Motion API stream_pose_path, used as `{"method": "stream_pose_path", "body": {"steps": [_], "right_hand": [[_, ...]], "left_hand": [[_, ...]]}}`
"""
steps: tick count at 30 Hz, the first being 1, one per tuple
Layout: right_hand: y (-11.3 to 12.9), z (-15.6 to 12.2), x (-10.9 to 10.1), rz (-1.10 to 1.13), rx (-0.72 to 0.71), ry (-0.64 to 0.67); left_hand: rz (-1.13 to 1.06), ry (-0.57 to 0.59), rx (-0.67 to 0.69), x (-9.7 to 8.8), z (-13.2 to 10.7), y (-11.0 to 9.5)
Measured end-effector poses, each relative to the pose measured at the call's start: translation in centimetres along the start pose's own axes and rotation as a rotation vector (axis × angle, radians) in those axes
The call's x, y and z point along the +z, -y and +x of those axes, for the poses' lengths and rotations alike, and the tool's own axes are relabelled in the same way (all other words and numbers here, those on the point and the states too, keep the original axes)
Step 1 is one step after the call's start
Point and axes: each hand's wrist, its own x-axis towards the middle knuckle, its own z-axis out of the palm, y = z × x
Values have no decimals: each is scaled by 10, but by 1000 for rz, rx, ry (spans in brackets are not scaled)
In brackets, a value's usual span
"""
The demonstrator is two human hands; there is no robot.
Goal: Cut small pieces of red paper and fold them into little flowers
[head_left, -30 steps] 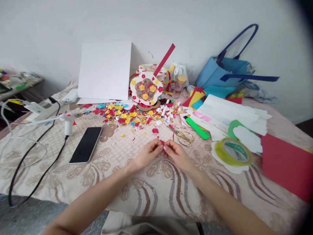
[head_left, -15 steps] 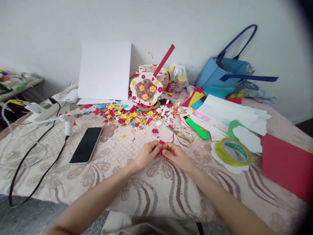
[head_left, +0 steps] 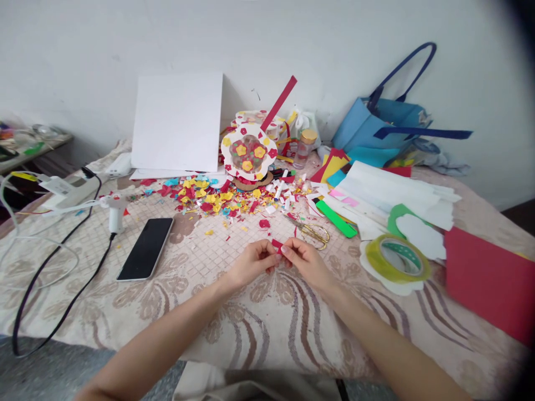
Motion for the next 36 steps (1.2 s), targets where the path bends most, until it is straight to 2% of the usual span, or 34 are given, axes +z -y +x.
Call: {"method": "stream_pose_path", "body": {"steps": [6,8,10,13,16,18,23,28,30,32,34,36], "right_hand": [[6,1,-4,-252,-72,-42],[7,4,-16,-400,-118,-106],[4,9,-34,-557,-162,-230],[-7,16,-63,-801,-146,-363],[-19,20,-82,-926,-111,-355],[-25,21,-87,-984,-111,-333],[-31,24,-86,-1084,-115,-299],[-31,25,-82,-1180,-117,-295],[-28,24,-81,-1160,-106,-333],[-22,23,-80,-1033,-82,-369],[-16,21,-76,-797,-59,-359],[-9,18,-66,-526,-43,-285]], "left_hand": [[-10,-70,-15,2,0,-4],[10,-107,-7,1,1,-3],[17,-137,-6,0,3,-2],[-9,-173,-26,-1,5,-1],[-50,-175,-81,-3,7,1],[-73,-122,-130,-4,7,2],[-62,-21,-187,-3,6,6],[-72,-93,-118,-4,8,5],[-75,-144,-68,-6,9,3],[-66,-194,-27,-7,9,-1],[-43,-234,-5,-8,8,-4],[-19,-244,-5,-7,7,-6]]}}
